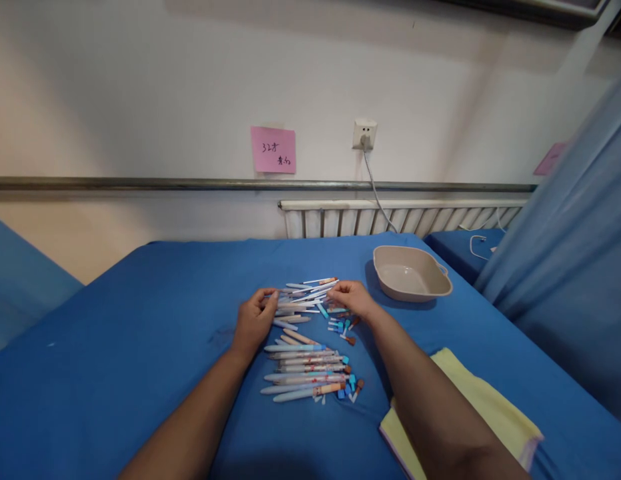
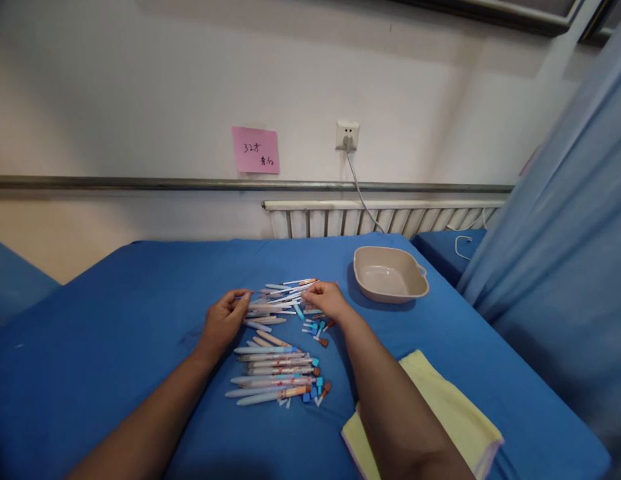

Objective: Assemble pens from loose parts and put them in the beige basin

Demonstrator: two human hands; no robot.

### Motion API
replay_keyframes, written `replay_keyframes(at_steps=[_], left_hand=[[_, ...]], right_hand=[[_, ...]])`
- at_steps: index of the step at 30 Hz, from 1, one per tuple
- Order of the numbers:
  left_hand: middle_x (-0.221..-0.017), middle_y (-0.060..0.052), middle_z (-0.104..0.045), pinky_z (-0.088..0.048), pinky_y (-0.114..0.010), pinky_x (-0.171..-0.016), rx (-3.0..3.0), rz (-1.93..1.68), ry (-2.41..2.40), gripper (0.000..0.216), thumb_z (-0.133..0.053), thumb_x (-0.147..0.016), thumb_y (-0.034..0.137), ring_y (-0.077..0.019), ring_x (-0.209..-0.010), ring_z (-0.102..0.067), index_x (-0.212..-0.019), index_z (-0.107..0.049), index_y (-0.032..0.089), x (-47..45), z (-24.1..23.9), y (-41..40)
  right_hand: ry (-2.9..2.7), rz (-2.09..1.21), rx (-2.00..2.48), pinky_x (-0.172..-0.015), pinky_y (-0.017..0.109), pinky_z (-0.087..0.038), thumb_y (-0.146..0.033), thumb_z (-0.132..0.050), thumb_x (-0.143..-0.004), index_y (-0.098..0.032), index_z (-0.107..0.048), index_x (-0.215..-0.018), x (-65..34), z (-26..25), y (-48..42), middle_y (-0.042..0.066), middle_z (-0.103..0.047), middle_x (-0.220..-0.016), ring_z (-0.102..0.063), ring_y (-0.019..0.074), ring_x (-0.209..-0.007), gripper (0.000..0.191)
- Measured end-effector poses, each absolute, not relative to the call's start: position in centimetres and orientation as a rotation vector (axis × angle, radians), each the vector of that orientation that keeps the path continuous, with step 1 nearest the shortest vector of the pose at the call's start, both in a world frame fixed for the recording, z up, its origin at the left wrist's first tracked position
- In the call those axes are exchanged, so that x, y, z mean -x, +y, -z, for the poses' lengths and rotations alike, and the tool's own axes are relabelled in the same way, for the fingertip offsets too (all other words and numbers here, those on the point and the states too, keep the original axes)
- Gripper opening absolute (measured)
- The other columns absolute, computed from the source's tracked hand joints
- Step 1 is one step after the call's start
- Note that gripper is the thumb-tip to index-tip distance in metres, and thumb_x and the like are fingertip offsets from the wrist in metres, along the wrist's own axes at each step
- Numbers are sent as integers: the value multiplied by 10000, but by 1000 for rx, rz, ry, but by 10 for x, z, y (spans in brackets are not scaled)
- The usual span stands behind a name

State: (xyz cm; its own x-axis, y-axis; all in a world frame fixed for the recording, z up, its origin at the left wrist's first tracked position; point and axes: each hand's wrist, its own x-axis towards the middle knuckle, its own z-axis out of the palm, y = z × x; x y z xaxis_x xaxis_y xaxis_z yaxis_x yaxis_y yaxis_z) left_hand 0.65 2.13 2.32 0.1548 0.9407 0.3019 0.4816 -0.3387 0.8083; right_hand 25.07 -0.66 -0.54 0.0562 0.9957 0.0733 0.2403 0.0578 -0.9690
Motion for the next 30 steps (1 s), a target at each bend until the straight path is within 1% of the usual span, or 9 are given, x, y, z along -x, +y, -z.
replay_keyframes(at_steps=[5, 8, 15, 21, 24, 28, 30], left_hand=[[-549, 37, -516, -343, -206, -487, -1872, -1194, 1418, 366, -487, -792, 471, -115, -497, -458, -873, -644, 150, -5, -23, 24], [-523, 47, -477, -324, -204, -470, -1865, -1284, 1481, 343, -486, -794, 449, -107, -472, -422, -857, -644, 152, -3, -27, 24], [-439, 79, -356, -263, -202, -406, -1691, -1513, 1597, 319, -501, -780, 413, -93, -392, -313, -893, -638, 149, 8, -33, 30], [-459, 78, -372, -287, -204, -423, -1595, -1585, 1628, 332, -495, -777, 421, -94, -403, -329, -909, -626, 146, 12, -29, 37], [-504, 61, -433, -302, -203, -430, -1678, -1485, 1529, 337, -502, -774, 427, -98, -434, -382, -911, -625, 145, 8, -23, 35], [-619, 20, -576, -400, -221, -520, -1937, -1178, 1356, 348, -514, -767, 436, -131, -555, -528, -938, -637, 159, -1, -15, 29], [-708, -2, -646, -447, -246, -603, -2075, -1025, 1307, 341, -528, -752, 421, -154, -637, -585, -952, -649, 174, -4, -13, 25]], right_hand=[[-1418, -858, 1528, -471, 203, -329, -423, -575, -722, -139, -619, -622, -261, 19, -1, -11, -574, -525, -448, 86, -470, 305], [-1461, -757, 1631, -491, 204, -336, -393, -540, -760, -150, -630, -655, -264, 23, 0, -7, -601, -555, -486, 98, -501, 280], [-1659, -566, 1780, -628, 227, -378, -337, -567, -774, -182, -645, -738, -258, 11, -7, 10, -667, -712, -569, 131, -662, 177], [-1806, -377, 1827, -758, 272, -378, -266, -598, -761, -182, -647, -823, -249, -7, -17, 65, -653, -912, -574, 179, -856, 115], [-1954, -297, 1750, -768, 263, -381, -263, -580, -780, -185, -643, -860, -237, -15, -23, 61, -650, -946, -574, 171, -882, 128], [-2174, -636, 1594, -632, 205, -381, -283, -596, -768, -201, -634, -941, -215, -18, -31, 8, -679, -850, -591, 126, -744, 195], [-2269, -687, 1581, -595, 203, -361, -264, -603, -747, -210, -635, -951, -206, -17, -35, -2, -687, -835, -596, 130, -731, 213]])
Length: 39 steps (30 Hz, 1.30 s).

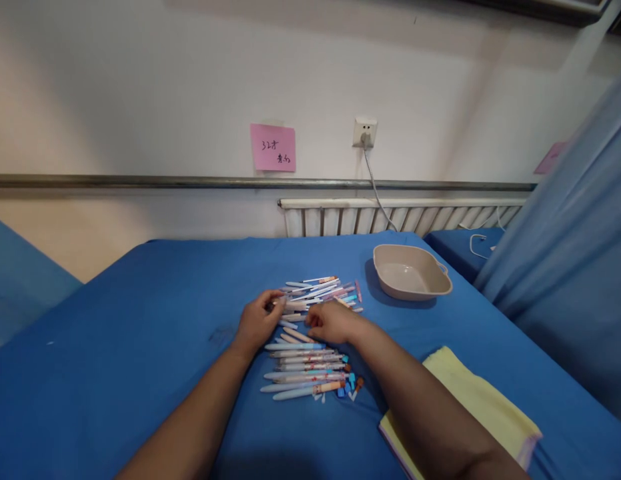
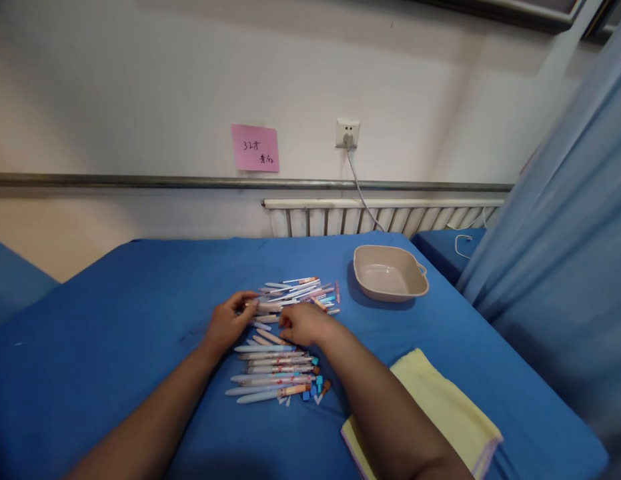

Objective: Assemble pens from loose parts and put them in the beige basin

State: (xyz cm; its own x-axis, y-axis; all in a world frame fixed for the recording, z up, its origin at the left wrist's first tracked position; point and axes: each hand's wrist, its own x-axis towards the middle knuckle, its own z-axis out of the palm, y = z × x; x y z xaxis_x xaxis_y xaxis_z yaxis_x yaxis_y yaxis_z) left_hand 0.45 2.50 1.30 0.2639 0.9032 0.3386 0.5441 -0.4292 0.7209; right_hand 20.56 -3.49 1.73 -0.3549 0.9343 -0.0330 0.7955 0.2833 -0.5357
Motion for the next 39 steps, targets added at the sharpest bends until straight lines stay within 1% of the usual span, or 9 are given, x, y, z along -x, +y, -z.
replay_keyframes(at_steps=[5, 11, 15, 20, 23, 28, 31, 34, 39], left_hand=[[-843, -45, -691, -483, -296, -718, -2298, -857, 1244, 298, -550, -729, 379, -193, -768, -628, -919, -682, 191, -8, -12, 22], [-852, -50, -695, -480, -301, -745, -2211, -997, 1312, 289, -523, -772, 380, -188, -777, -628, -939, -664, 190, -6, -11, 24], [-777, -41, -678, -481, -274, -695, -1911, -1277, 1400, 300, -523, -768, 388, -170, -724, -623, -933, -642, 169, -2, -13, 29], [-697, -19, -641, -443, -213, -554, -1461, -1580, 1451, 315, -562, -727, 370, -118, -575, -569, -931, -620, 138, 10, -16, 43], [-676, -6, -625, -434, -195, -539, -1336, -1637, 1434, 309, -582, -700, 343, -98, -549, -544, -926, -615, 134, 13, -16, 48], [-672, -7, -626, -419, -197, -504, -1442, -1534, 1402, 329, -569, -717, 359, -100, -522, -521, -959, -603, 139, 8, -15, 44], [-700, -23, -633, -443, -223, -552, -1582, -1462, 1378, 332, -560, -737, 379, -123, -573, -553, -961, -606, 138, 4, -14, 38], [-788, -51, -653, -480, -277, -688, -1744, -1345, 1296, 321, -575, -734, 387, -167, -718, -600, -938, -622, 144, 1, -14, 31], [-962, -74, -667, -464, -339, -834, -2039, -988, 1074, 294, -584, -733, 381, -211, -870, -601, -938, -658, 184, -8, -20, 15]], right_hand=[[-2401, -501, 1616, -596, 231, -330, -177, -540, -741, -225, -630, -1004, -198, -22, -43, 21, -700, -859, -607, 159, -765, 282], [-2306, -628, 1568, -565, 222, -332, -308, -576, -751, -212, -623, -979, -197, -24, -45, 17, -694, -840, -591, 147, -712, 251], [-2332, -611, 1540, -563, 223, -324, -263, -582, -732, -213, -627, -950, -195, -20, -44, 15, -692, -832, -589, 147, -702, 228], [-2391, -566, 1578, -550, 236, -315, -243, -571, -713, -225, -631, -938, -194, -22, -45, 19, -694, -830, -597, 164, -703, 233], [-2423, -462, 1644, -556, 254, -315, -220, -554, -709, -225, -635, -937, -192, -25, -47, 38, -697, -841, -609, 186, -712, 242], [-2443, -354, 1637, -591, 265, -342, -278, -554, -732, -209, -639, -935, -192, -26, -48, 66, -697, -859, -616, 205, -744, 231], [-2341, -488, 1592, -584, 245, -352, -241, -559, -728, -213, -635, -913, -195, -17, -42, 36, -689, -810, -605, 176, -715, 202], [-2067, -754, 1506, -570, 211, -371, -209, -560, -736, -199, -616, -897, -200, -3, -32, 4, -664, -770, -583, 131, -671, 170], [-1583, -1308, 1206, -541, 196, -413, -286, -561, -782, -170, -583, -865, -208, 6, -20, -28, -591, -651, -545, 94, -563, 145]])
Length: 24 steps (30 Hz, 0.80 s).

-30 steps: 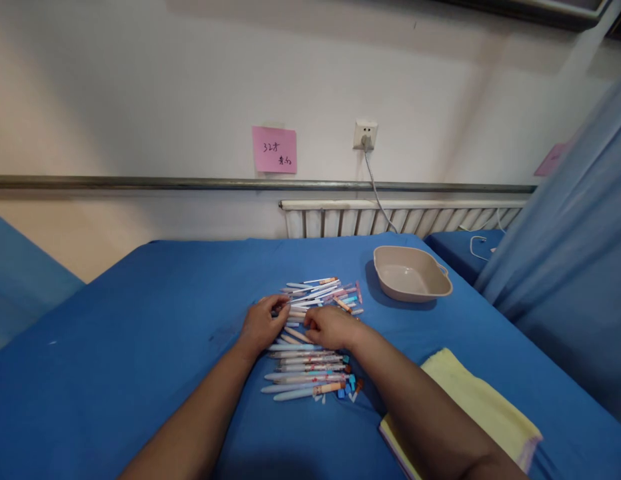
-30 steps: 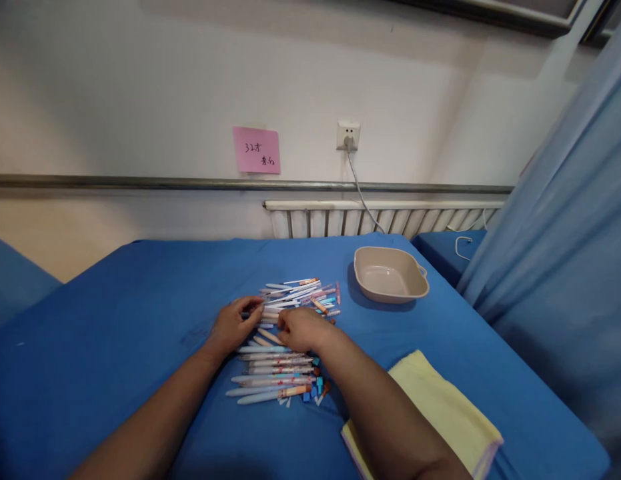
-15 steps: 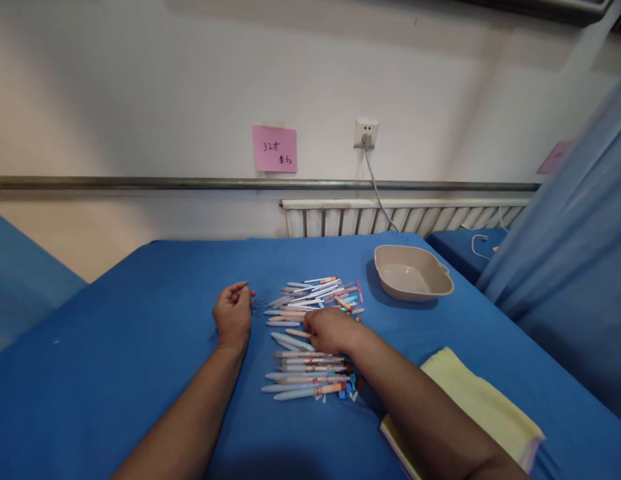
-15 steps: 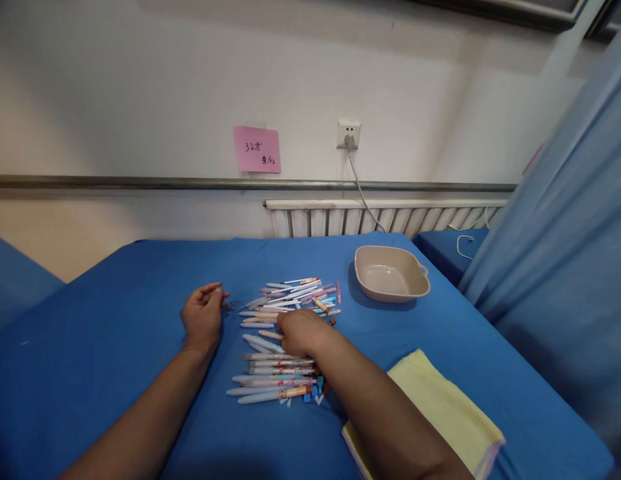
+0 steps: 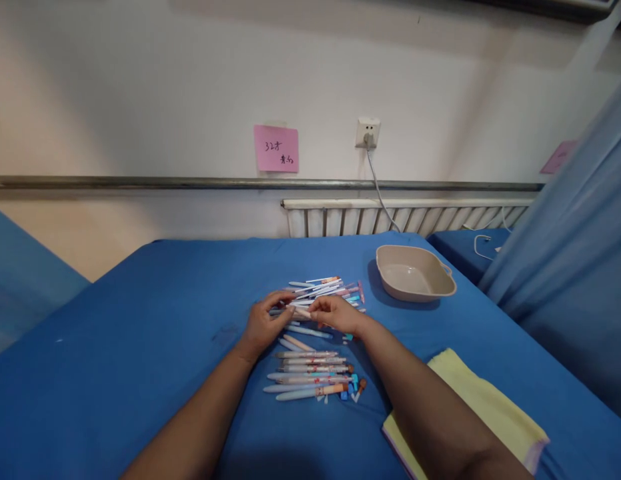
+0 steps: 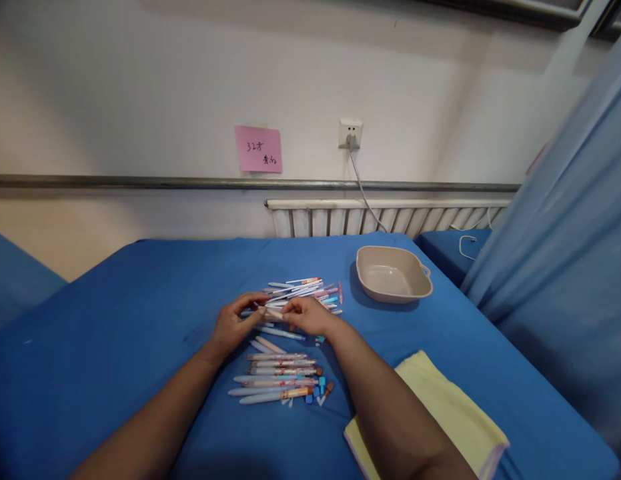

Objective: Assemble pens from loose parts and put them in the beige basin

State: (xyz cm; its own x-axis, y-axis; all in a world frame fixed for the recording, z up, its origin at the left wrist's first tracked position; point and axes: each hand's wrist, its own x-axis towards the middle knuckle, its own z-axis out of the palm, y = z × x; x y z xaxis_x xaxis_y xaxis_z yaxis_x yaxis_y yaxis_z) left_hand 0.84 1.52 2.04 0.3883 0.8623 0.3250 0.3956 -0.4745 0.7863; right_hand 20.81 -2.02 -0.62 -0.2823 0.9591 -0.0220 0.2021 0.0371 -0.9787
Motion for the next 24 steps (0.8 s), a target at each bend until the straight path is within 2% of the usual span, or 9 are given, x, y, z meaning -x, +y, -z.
replay_keyframes(at_steps=[3, 7, 11, 15, 16, 20, 24], left_hand=[[-879, -57, -669, -463, -341, -823, -2093, -872, 1020, 258, -568, -749, 389, -210, -844, -604, -882, -666, 191, -11, -21, 13], [-798, -39, -658, -474, -309, -738, -2040, -928, 1070, 267, -561, -753, 416, -195, -766, -606, -838, -649, 179, -11, -15, 18], [-770, -30, -664, -469, -273, -658, -1994, -956, 1148, 316, -529, -778, 453, -181, -711, -605, -884, -640, 176, -10, -13, 20], [-544, 16, -587, -436, -247, -555, -2000, -852, 1221, 381, -411, -846, 472, -155, -541, -558, -922, -640, 177, -10, -17, 18], [-567, 12, -601, -443, -251, -567, -2008, -851, 1221, 382, -424, -839, 468, -159, -558, -569, -962, -635, 176, -10, -19, 17], [-912, -45, -676, -483, -294, -736, -2063, -906, 1086, 457, -612, -707, 398, -194, -817, -623, -1110, -591, 184, -13, -21, 16], [-814, -25, -684, -476, -277, -663, -2063, -877, 1095, 338, -518, -778, 392, -172, -706, -618, -1028, -637, 197, -13, -18, 17]], right_hand=[[-1487, -1429, 1086, -483, 184, -388, -357, -604, -754, -162, -589, -836, -215, 2, -20, -28, -592, -648, -511, 77, -498, 212], [-1442, -1404, 1152, -429, 172, -332, -424, -619, -734, -150, -595, -774, -219, -2, -21, -19, -602, -648, -445, 54, -440, 277], [-1397, -1293, 1198, -462, 180, -333, -383, -673, -685, -155, -596, -742, -217, 0, -17, -48, -555, -582, -430, 59, -463, 247], [-1401, -1276, 1183, -499, 194, -349, -368, -709, -647, -157, -612, -734, -216, 4, -13, -54, -536, -564, -438, 70, -494, 248], [-1404, -1275, 1185, -499, 195, -347, -371, -710, -644, -157, -613, -733, -217, 4, -13, -54, -536, -566, -437, 70, -495, 251], [-1410, -1249, 1213, -490, 196, -324, -375, -699, -642, -156, -612, -736, -220, 6, -12, -59, -512, -558, -424, 70, -494, 253], [-1412, -1216, 1204, -491, 198, -310, -378, -692, -637, -147, -613, -731, -220, 5, -13, -63, -492, -547, -403, 67, -490, 262]])
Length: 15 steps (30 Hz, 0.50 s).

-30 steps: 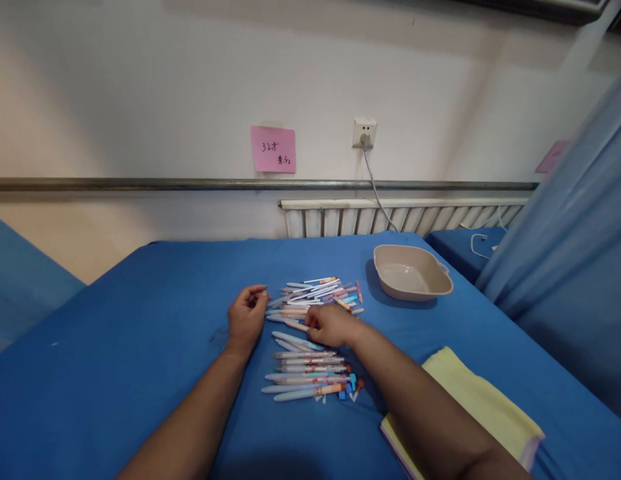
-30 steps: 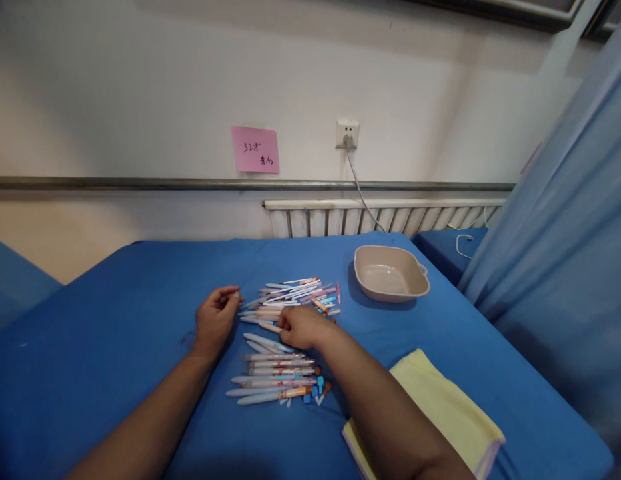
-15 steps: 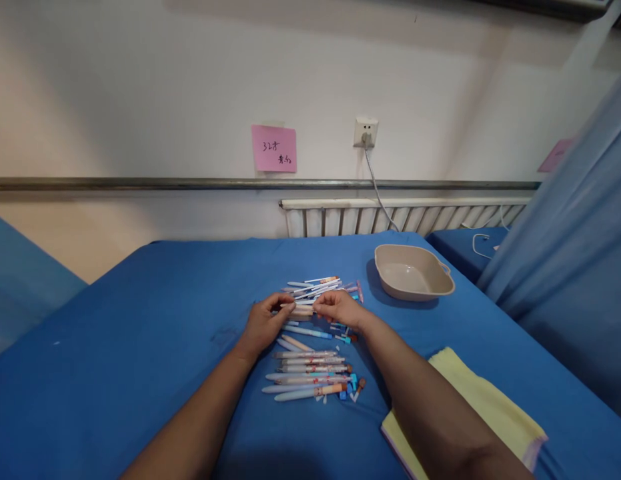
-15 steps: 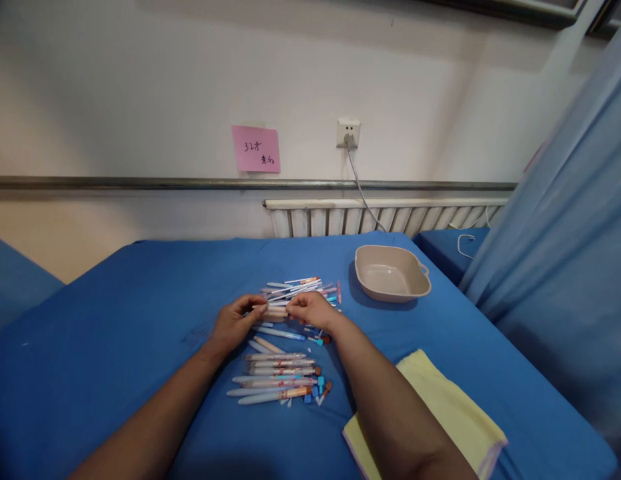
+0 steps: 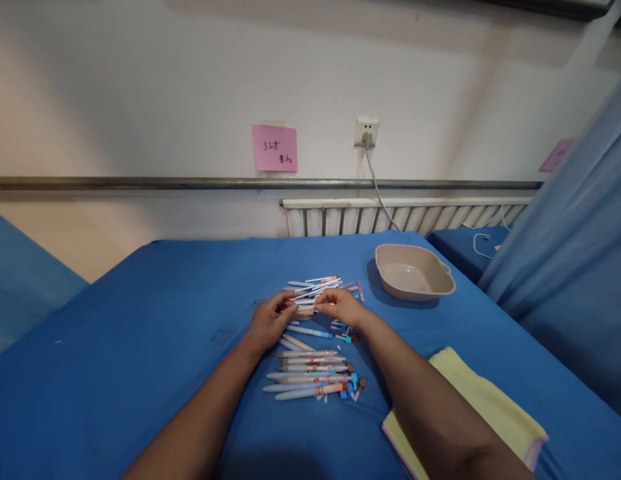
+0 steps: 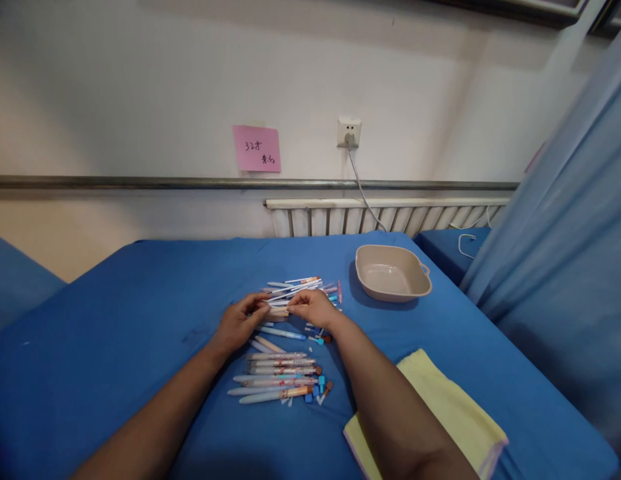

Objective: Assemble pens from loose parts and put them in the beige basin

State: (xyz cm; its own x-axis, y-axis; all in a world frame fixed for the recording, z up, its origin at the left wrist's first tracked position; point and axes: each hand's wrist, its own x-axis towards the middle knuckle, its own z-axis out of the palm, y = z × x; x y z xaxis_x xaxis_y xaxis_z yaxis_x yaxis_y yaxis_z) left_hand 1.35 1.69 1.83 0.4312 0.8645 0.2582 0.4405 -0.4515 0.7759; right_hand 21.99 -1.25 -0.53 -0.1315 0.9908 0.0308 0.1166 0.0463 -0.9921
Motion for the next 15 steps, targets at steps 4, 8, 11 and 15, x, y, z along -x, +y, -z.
replay_keyframes(at_steps=[4, 8, 11, 15], left_hand=[[-704, -15, -663, -459, -274, -604, -2054, -835, 1184, 372, -445, -831, 429, -165, -601, -596, -1053, -617, 184, -12, -17, 18], [-896, -45, -657, -475, -277, -706, -2082, -893, 1037, 495, -616, -719, 401, -182, -774, -618, -1153, -552, 171, -13, -19, 17], [-724, -3, -625, -456, -251, -626, -2087, -884, 1056, 407, -524, -791, 402, -158, -659, -591, -1129, -572, 179, -13, -20, 16], [-522, 35, -548, -401, -230, -516, -2008, -889, 1197, 416, -377, -859, 453, -144, -507, -527, -1044, -619, 170, -10, -20, 17]], right_hand=[[-1434, -1190, 1176, -513, 199, -324, -364, -683, -643, -144, -622, -731, -220, 5, -13, -55, -514, -564, -416, 68, -511, 245], [-1415, -1156, 1212, -516, 203, -329, -374, -676, -643, -144, -621, -714, -223, 6, -11, -48, -525, -567, -423, 74, -514, 246], [-1416, -1109, 1185, -533, 206, -347, -356, -671, -650, -142, -623, -704, -224, 6, -10, -38, -545, -588, -438, 78, -533, 226], [-1368, -1102, 1141, -545, 211, -369, -356, -681, -642, -141, -626, -710, -227, 5, -9, -31, -565, -594, -452, 77, -530, 232]])
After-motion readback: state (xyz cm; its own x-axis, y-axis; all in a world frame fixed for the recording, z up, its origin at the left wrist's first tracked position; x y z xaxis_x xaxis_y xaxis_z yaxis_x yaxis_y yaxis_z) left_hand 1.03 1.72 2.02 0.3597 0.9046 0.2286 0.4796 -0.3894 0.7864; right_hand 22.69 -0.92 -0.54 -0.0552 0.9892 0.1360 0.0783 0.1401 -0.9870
